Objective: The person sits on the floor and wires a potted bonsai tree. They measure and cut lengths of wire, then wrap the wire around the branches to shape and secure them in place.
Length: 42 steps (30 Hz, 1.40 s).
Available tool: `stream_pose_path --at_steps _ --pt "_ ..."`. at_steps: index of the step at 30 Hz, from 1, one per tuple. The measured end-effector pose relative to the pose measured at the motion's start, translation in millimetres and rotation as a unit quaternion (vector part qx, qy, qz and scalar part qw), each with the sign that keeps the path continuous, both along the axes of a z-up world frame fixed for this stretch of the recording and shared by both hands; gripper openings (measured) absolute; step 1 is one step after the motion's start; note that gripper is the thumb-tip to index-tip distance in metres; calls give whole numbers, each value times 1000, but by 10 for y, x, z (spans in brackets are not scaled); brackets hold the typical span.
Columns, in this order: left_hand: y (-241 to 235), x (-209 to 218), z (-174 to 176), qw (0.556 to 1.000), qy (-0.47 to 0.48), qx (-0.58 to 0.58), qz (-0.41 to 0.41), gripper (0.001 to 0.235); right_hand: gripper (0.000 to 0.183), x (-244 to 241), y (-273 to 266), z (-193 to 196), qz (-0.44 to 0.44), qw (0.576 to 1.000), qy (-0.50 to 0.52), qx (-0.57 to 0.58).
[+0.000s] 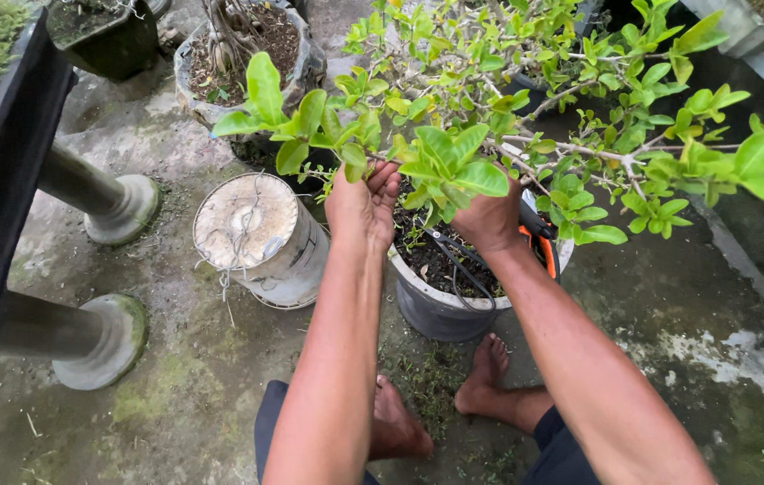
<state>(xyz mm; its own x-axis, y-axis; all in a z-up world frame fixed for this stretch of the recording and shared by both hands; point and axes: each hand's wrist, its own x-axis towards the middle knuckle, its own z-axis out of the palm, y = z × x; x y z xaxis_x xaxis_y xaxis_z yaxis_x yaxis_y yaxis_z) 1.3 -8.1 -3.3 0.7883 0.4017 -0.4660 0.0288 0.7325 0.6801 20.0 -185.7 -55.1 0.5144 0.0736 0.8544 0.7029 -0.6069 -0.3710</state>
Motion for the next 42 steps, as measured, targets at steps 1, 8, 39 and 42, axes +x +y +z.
stream_pose_path --at_steps 1,8,39,42 --pt "8 6 -62 1000 0 0 0 31 25 5 0 -11 0 1000 0 0" --pt "-1 -159 21 1000 -21 -13 -8 36 22 -22 -42 47 3 1000 -16 -24" --pt "480 -400 235 972 38 187 -136 41 51 -485 513 405 -147 985 76 -42" --pt "442 -325 188 970 17 218 -104 39 53 -541 547 494 -164 983 71 -41"
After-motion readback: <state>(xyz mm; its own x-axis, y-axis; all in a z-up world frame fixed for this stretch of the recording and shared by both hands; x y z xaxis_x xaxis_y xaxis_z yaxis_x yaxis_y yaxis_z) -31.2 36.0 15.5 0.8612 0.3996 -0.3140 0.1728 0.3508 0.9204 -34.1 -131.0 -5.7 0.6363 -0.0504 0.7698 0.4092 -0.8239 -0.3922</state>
